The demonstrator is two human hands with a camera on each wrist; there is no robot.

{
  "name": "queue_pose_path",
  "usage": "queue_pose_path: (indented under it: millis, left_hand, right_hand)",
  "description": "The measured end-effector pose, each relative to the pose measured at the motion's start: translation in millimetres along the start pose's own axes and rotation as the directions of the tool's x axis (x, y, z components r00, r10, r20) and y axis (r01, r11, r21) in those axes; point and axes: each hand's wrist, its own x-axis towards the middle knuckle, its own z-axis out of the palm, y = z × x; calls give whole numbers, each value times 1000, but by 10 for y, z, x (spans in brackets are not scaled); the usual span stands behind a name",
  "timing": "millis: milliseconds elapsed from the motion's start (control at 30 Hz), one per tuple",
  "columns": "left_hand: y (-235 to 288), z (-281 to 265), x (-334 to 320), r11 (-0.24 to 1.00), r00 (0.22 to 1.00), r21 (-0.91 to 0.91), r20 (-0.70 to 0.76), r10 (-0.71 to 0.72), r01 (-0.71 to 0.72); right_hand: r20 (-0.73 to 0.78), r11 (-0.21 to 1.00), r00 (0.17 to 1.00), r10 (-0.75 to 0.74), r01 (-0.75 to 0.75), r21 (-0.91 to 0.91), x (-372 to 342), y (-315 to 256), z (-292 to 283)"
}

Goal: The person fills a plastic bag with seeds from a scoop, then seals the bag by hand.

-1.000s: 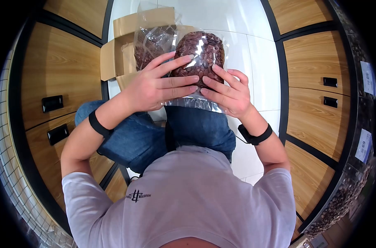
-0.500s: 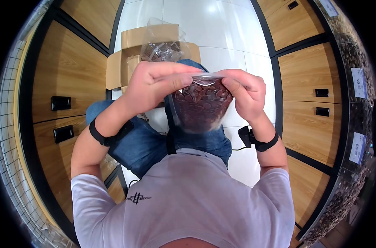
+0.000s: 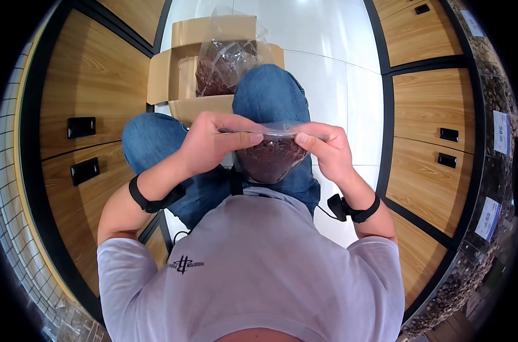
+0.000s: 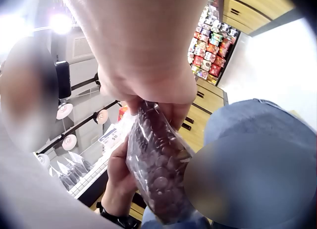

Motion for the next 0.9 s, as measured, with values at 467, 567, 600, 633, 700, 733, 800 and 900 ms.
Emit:
queue_pose_path:
  millis: [467,567,600,633,700,733,800,900]
  left_hand:
    - [39,-14,-426,946,994,316,-47,98,-79]
    - [-173,-7,-529,998,997,50,-68,-27,30]
    - [-256,-5,-542,996,995,-78,-78,-57,51]
    - [-318,0,-554,995,994,-82,-86,-63,56]
    - [-401,16,-575,933,973,-332,-130,-190,138]
    - [-411,18,-590,931,972,-335,-132,-195,141]
    - [-430,34,-624,920,957,-352,-161,-240,172]
    - [-483,20,-701,910,949,-352,-140,-281,218]
  right_hand:
    - [161,935,971,-175,215,-281,-95,148,196]
    - [152,981,987,-42,69,-183,-145,258,277]
    - [142,994,990,21,-4,-114,-135,296,292]
    - [151,994,988,26,-9,-111,-117,311,312]
    - [134,963,969,205,-225,150,-101,339,362]
    - [138,961,968,210,-230,151,-90,340,378]
    - [157,899,931,329,-360,248,-69,312,398]
    - [193,912,913,358,-386,136,-74,256,417]
